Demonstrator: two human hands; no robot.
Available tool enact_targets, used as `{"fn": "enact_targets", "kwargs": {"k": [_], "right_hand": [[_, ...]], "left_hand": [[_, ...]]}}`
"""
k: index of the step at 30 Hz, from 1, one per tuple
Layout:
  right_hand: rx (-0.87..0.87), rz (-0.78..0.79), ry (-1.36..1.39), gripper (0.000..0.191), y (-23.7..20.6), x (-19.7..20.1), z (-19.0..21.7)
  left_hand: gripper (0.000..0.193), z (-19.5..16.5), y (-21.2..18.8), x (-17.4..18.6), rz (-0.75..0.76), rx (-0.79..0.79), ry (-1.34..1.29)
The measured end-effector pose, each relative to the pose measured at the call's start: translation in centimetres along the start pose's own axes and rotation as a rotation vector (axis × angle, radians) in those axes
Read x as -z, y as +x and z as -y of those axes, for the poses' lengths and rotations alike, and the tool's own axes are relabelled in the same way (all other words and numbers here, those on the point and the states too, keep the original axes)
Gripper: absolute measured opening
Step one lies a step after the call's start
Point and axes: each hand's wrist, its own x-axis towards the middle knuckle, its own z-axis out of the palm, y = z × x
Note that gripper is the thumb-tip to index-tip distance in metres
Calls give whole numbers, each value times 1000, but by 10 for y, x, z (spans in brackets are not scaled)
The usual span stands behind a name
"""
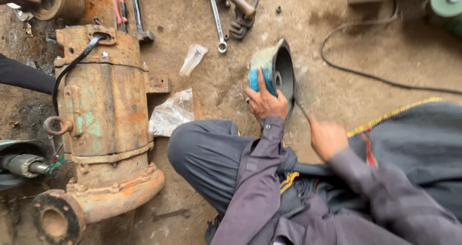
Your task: The person sits on the ground and uses a flat metal tool to scrape the surface of a curved metal part. They hold the part steady with one hand while repeatedly scraping with the other, removing surface material.
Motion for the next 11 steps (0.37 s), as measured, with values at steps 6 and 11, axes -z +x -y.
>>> {"fn": "enact_targets", "kwargs": {"k": [6,11], "right_hand": [[-30,-45,-25,25,32,-12,-4],[-134,-20,108,37,42,-12,-19]], "left_hand": [[95,0,-3,-11,1,23,-16],[92,-8,9,-8,-77,-25,-88]]}}
